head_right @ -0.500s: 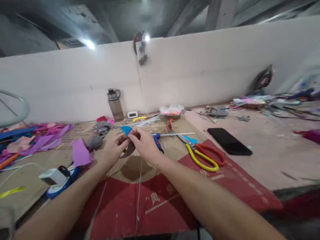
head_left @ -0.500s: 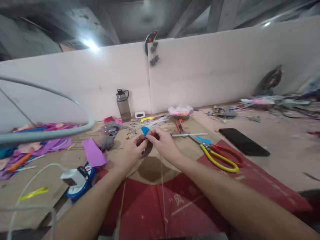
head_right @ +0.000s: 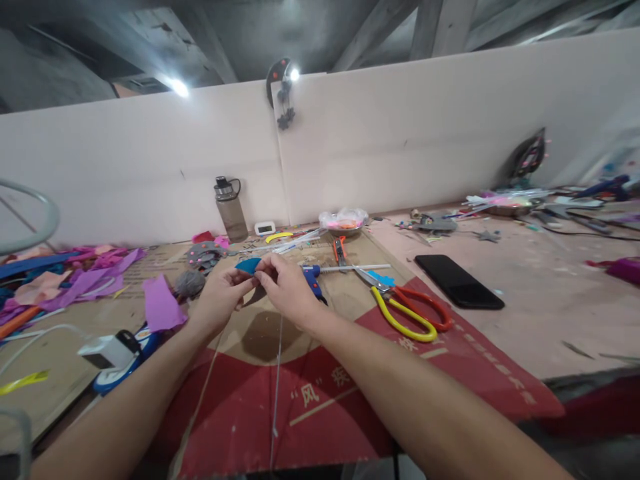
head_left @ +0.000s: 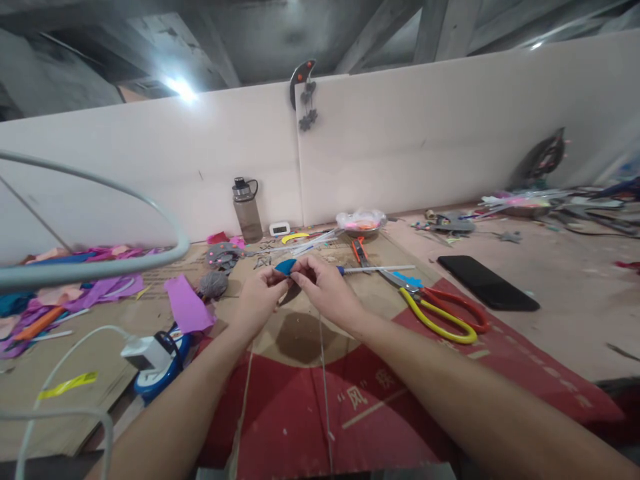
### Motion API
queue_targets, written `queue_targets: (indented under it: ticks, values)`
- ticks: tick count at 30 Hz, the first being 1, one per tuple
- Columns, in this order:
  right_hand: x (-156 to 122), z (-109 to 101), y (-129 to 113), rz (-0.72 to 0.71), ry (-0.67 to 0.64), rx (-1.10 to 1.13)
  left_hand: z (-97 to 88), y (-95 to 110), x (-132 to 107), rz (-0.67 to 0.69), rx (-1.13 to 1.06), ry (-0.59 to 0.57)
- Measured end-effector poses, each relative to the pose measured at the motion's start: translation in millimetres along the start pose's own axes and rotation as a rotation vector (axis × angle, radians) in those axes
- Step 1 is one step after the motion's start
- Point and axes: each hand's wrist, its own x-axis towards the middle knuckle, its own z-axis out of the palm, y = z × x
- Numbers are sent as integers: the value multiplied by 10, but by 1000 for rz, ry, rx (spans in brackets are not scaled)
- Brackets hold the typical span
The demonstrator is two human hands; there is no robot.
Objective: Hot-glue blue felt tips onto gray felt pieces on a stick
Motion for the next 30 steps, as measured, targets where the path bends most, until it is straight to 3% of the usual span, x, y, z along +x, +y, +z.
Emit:
queue_targets:
  ticks: [4,11,16,23,27,30]
  values:
    - [0,3,13,-14,-2,-9,36,3,-15,-21,-230,-77]
    - [7,-3,19,10,11,0,48,-17,-11,37,-296,-59]
    - [-2,30,64,24,-12,111,33,-44,21,35,-278,62]
    - [-21,52,79,124,-93,154,-120,-134,149,146,-324,308]
    - [-7,-5,39,247,-253,177,-240,-140,236,140,-420,389]
    - [4,-61,0,394,-299,300,-319,-136,283,89,-495,438]
